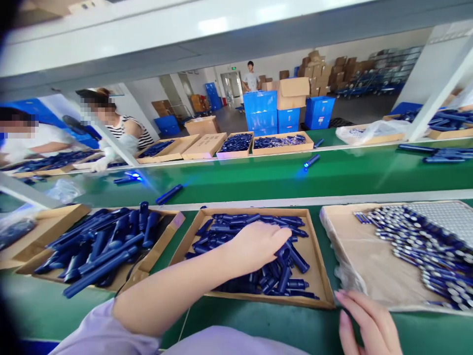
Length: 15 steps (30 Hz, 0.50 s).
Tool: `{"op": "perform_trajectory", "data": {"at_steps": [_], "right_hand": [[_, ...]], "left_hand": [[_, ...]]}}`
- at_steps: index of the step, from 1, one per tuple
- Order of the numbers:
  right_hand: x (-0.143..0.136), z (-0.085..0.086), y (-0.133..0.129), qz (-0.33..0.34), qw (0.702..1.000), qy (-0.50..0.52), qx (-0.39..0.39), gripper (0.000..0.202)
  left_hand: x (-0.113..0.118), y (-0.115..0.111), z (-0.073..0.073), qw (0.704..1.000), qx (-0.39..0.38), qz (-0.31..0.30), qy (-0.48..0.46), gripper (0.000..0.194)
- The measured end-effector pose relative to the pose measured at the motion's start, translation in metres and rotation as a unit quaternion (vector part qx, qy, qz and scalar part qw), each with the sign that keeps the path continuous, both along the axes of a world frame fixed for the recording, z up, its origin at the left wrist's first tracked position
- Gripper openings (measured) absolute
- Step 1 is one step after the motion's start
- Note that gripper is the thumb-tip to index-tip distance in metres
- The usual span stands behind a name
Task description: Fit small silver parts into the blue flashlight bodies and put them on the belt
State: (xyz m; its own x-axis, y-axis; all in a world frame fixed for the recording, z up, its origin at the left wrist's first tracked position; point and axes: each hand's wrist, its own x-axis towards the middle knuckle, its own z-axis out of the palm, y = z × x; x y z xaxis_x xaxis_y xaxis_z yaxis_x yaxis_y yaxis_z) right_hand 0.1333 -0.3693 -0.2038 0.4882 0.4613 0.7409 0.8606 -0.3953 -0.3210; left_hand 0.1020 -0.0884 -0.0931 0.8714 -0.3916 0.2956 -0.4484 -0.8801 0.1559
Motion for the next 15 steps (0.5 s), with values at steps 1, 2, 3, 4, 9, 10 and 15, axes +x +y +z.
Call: {"op": "perform_trajectory", "data": {"at_steps": [1, 2, 3, 4, 9, 10, 15], "right_hand": [[-0.002, 0.009, 0.006, 0.023, 0.999, 0.041, -0.003, 0.035], [-0.003, 0.017, 0.014, 0.051, 0.994, 0.098, -0.007, 0.038], [-0.005, 0.026, 0.022, 0.076, 0.983, 0.167, -0.008, 0.042], [-0.006, 0.033, 0.03, 0.093, 0.969, 0.228, -0.013, 0.043], [-0.002, 0.066, 0.045, 0.028, 0.956, 0.291, 0.008, 0.022], [0.001, 0.071, 0.042, 0.024, 0.953, 0.303, 0.013, 0.021], [0.05, 0.087, 0.006, -0.015, 0.936, 0.343, -0.084, 0.036]], "left_hand": [[-0.004, -0.01, -0.002, 1.0, -0.019, -0.012, 0.017, 0.023], [-0.007, -0.019, -0.005, 0.998, -0.04, -0.026, 0.03, 0.019], [-0.009, -0.028, -0.009, 0.996, -0.063, -0.04, 0.041, 0.017], [-0.011, -0.036, -0.013, 0.994, -0.086, -0.05, 0.053, 0.016], [-0.015, -0.047, -0.014, 0.972, -0.189, -0.032, 0.136, 0.029], [-0.016, -0.045, -0.011, 0.959, -0.216, -0.024, 0.184, 0.033], [-0.016, -0.045, -0.015, 0.736, -0.471, 0.003, 0.486, 0.032]]}}
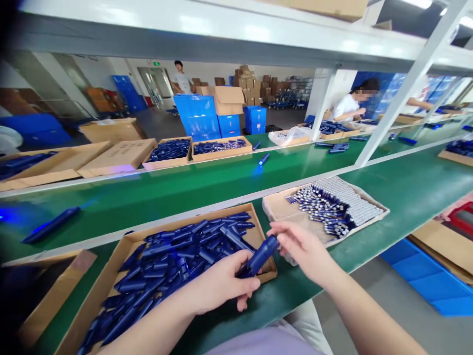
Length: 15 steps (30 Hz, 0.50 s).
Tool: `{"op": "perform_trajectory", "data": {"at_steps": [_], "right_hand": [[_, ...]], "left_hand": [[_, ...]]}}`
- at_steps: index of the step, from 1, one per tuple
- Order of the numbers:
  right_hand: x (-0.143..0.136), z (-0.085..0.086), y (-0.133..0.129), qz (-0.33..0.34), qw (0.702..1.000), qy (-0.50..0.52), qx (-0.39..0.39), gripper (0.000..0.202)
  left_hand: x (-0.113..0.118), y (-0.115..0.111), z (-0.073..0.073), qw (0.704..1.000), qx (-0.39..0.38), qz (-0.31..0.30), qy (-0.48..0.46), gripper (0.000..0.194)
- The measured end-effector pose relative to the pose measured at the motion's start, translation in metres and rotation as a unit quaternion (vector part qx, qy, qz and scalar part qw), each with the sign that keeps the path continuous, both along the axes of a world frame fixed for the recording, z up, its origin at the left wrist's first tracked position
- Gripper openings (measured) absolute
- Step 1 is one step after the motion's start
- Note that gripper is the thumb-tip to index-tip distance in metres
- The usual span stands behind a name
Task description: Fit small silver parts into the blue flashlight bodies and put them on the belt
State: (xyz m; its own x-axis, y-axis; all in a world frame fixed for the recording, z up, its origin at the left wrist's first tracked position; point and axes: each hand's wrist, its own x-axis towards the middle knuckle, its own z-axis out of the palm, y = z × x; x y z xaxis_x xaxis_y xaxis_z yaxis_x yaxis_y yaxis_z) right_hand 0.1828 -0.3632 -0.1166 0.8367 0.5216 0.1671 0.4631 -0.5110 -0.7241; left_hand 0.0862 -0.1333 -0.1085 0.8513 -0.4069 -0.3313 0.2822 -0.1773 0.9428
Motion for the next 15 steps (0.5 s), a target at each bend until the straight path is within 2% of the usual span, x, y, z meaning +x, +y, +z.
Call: {"op": "perform_trajectory", "data": {"at_steps": [1, 2, 3, 5, 8, 10, 13, 15], "right_hand": [[0.017, -0.001, -0.009, -0.037, 0.996, -0.032, -0.08, 0.037], [0.035, -0.004, -0.018, -0.099, 0.973, -0.076, -0.194, 0.036], [0.053, -0.008, -0.026, -0.131, 0.955, -0.091, -0.25, 0.031], [0.083, -0.02, -0.039, -0.148, 0.928, -0.101, -0.327, 0.02], [0.107, -0.035, -0.046, -0.123, 0.908, -0.105, -0.388, 0.011], [0.11, -0.036, -0.043, -0.104, 0.9, -0.11, -0.409, 0.011], [0.097, -0.024, -0.028, -0.085, 0.903, -0.115, -0.406, 0.009], [0.075, -0.011, -0.011, -0.079, 0.914, -0.118, -0.379, 0.014]], "left_hand": [[0.002, -0.003, -0.005, 0.997, -0.061, 0.038, 0.039, 0.032], [0.005, -0.006, -0.01, 0.988, -0.111, 0.082, 0.064, 0.033], [0.009, -0.01, -0.014, 0.977, -0.153, 0.125, 0.079, 0.034], [0.016, -0.014, -0.021, 0.949, -0.218, 0.196, 0.113, 0.034], [0.02, -0.015, -0.025, 0.904, -0.293, 0.264, 0.167, 0.041], [0.02, -0.013, -0.026, 0.876, -0.341, 0.283, 0.188, 0.044], [0.019, -0.009, -0.027, 0.843, -0.399, 0.302, 0.197, 0.037], [0.019, -0.007, -0.029, 0.824, -0.428, 0.313, 0.197, 0.034]]}}
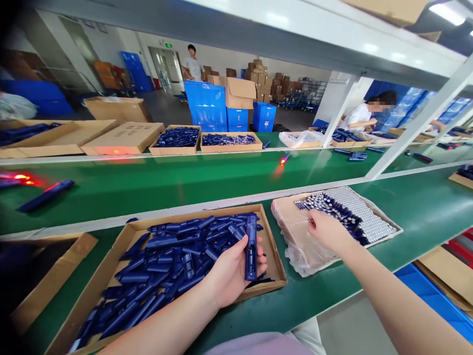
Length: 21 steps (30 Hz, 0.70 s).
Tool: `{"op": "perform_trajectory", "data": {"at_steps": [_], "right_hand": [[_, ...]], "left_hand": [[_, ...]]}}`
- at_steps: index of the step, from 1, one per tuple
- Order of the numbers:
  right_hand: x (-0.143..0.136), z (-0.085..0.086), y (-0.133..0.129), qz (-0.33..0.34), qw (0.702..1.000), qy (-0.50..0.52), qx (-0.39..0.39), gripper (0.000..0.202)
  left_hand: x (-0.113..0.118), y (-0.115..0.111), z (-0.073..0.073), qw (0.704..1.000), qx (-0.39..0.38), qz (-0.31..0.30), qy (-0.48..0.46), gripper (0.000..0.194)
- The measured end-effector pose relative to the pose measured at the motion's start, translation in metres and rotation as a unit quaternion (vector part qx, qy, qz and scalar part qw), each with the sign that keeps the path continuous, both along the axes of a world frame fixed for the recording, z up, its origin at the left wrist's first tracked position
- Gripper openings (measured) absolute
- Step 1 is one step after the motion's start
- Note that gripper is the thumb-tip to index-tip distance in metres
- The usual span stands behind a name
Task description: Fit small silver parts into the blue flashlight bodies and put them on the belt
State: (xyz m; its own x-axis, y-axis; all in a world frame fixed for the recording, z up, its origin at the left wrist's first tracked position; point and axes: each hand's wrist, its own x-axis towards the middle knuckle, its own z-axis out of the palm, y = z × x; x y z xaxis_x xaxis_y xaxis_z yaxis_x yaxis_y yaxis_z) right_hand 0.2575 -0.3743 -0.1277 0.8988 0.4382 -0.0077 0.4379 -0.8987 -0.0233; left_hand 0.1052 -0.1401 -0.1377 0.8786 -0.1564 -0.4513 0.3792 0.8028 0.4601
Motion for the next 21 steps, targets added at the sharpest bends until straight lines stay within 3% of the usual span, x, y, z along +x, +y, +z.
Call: {"op": "perform_trajectory", "data": {"at_steps": [2, 3, 5, 7, 9, 14, 21], "right_hand": [[-0.033, 0.009, 0.022, 0.042, 0.996, 0.002, 0.073, 0.019], [-0.05, 0.011, 0.034, 0.092, 0.983, 0.004, 0.16, 0.019], [-0.082, 0.009, 0.059, 0.205, 0.936, -0.023, 0.284, 0.015], [-0.102, 0.003, 0.08, 0.276, 0.895, -0.081, 0.342, 0.014], [-0.108, -0.004, 0.095, 0.299, 0.876, -0.145, 0.351, 0.015], [-0.106, -0.013, 0.102, 0.282, 0.868, -0.257, 0.318, 0.015], [-0.124, -0.01, 0.099, 0.291, 0.898, -0.21, 0.255, 0.025]], "left_hand": [[0.001, 0.002, -0.002, 0.999, -0.028, 0.017, -0.01, 0.031], [0.002, 0.002, -0.002, 0.999, -0.042, 0.022, -0.018, 0.03], [0.003, 0.003, -0.002, 0.997, -0.061, 0.024, -0.027, 0.03], [0.004, 0.004, -0.001, 0.998, -0.065, 0.019, -0.016, 0.031], [0.004, 0.003, 0.001, 0.998, -0.062, 0.013, 0.005, 0.032], [0.005, 0.005, -0.001, 0.997, -0.063, 0.027, 0.022, 0.03], [0.008, 0.007, -0.008, 0.995, -0.077, 0.06, -0.005, 0.027]]}}
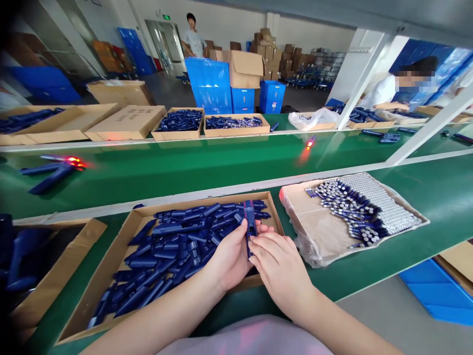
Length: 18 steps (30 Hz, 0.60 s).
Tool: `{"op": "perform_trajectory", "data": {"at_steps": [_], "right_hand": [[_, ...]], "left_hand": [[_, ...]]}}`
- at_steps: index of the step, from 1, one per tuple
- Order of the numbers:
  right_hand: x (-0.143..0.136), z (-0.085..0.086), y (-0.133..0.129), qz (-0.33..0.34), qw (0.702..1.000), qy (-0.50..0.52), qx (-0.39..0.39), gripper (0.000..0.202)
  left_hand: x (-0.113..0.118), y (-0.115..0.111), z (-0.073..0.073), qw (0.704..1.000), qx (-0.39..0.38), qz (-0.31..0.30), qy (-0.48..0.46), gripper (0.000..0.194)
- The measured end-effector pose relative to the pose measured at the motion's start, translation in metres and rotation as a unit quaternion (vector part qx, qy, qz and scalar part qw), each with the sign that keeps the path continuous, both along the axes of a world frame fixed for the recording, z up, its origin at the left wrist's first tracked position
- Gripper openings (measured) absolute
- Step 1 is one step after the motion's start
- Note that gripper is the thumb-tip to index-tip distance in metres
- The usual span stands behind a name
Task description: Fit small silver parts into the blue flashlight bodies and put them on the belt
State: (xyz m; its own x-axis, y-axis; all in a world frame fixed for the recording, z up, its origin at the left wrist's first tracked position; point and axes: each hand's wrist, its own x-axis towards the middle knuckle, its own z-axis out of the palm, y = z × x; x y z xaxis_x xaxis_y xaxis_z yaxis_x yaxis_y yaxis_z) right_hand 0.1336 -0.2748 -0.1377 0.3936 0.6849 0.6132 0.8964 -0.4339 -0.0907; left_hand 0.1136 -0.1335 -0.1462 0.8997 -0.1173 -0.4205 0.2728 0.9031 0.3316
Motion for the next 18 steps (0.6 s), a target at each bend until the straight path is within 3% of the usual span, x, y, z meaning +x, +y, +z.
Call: {"op": "perform_trajectory", "data": {"at_steps": [5, 9, 15, 17, 18], "right_hand": [[-0.002, 0.004, -0.002, 0.011, 0.993, 0.006, -0.119, 0.039], [0.0, 0.011, -0.002, 0.036, 0.985, 0.018, -0.171, 0.047], [-0.014, 0.024, 0.011, 0.052, 0.984, 0.048, -0.163, 0.064], [0.002, 0.028, 0.005, 0.046, 0.986, 0.091, -0.13, 0.053], [0.019, 0.028, -0.001, 0.005, 0.986, 0.117, -0.115, 0.048]], "left_hand": [[0.0, 0.0, 0.006, 0.999, 0.004, 0.014, 0.035, 0.03], [0.001, 0.0, 0.003, 0.999, 0.009, 0.022, 0.044, 0.029], [0.002, 0.0, -0.002, 0.999, 0.015, 0.032, 0.026, 0.032], [0.002, 0.0, -0.001, 0.999, 0.029, 0.04, 0.012, 0.029], [0.001, -0.001, 0.0, 0.998, 0.038, 0.045, 0.002, 0.026]]}}
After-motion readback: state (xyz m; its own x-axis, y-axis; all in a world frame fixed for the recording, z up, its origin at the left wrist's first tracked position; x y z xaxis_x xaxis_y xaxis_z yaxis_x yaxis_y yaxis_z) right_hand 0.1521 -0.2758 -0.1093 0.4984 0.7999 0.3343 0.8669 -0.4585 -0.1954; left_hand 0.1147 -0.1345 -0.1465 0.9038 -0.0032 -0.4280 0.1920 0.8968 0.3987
